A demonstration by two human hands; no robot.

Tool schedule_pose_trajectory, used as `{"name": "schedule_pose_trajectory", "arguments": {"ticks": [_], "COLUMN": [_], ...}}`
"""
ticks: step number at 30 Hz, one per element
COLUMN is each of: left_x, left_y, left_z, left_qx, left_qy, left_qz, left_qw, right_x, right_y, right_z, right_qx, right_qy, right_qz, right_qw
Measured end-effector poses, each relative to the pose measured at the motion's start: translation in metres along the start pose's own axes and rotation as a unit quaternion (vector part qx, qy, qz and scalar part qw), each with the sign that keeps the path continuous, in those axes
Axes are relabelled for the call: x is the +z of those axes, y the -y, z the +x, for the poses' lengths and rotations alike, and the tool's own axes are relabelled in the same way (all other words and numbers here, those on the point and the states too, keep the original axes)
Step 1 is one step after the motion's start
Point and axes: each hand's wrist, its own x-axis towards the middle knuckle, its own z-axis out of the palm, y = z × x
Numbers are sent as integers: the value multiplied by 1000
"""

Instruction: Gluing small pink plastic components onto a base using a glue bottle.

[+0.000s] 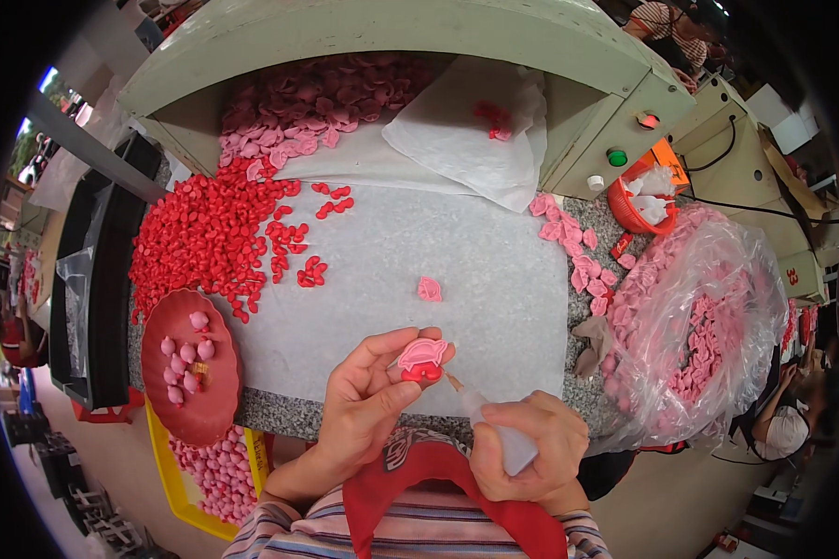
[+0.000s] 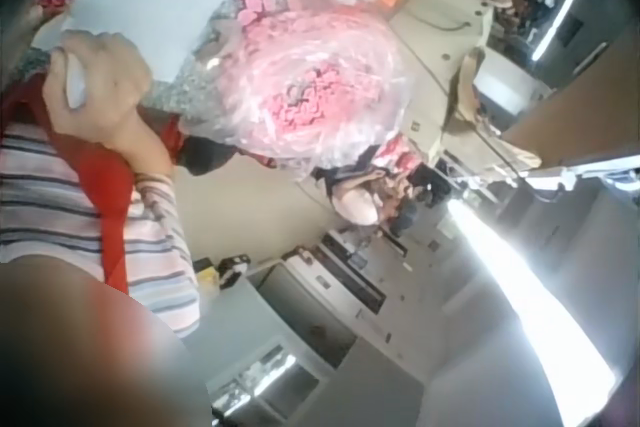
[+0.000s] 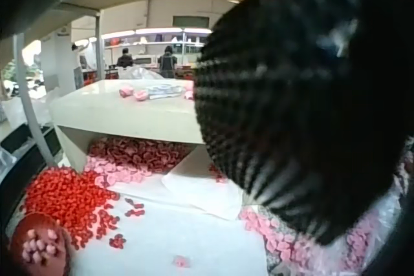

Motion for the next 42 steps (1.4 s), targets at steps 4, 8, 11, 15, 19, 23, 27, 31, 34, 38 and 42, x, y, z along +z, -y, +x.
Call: {"name": "schedule_pose_trajectory", "arguments": {"ticks": [4,8,11,15,19,23,27,31,34,38,42], "left_x": [1,2,2,2,2,2,0,-1,3,3,5], "left_y": [-1,-1,-1,-2,-1,-1,-1,-1,-1,-1,-1], "left_z": [1,1,1,1,1,0,-1,0,1,2,2], "left_qx": [-17,-17,-20,-21,-19,-25,-21,-16,-24,-25,-22], "left_qy": [-6,-6,-9,-10,-8,-10,-13,-10,-14,-10,-16], "left_qz": [-19,-21,-18,-22,-26,-33,-14,-18,-16,-20,-16], "left_qw": [1000,1000,1000,999,999,999,1000,1000,999,999,1000], "right_x": [-2,-3,-3,-3,-3,-5,-6,-5,-6,-5,-9], "right_y": [1,1,1,1,1,1,7,8,6,6,5], "right_z": [-2,-3,-3,-2,-2,-4,-4,-3,-4,-2,-1], "right_qx": [11,12,12,11,11,13,20,20,20,25,46], "right_qy": [-5,-6,-11,-6,-3,-6,25,48,49,47,31], "right_qz": [5,4,6,2,3,-3,19,22,17,16,25], "right_qw": [1000,1000,1000,1000,1000,1000,999,998,998,998,998]}}
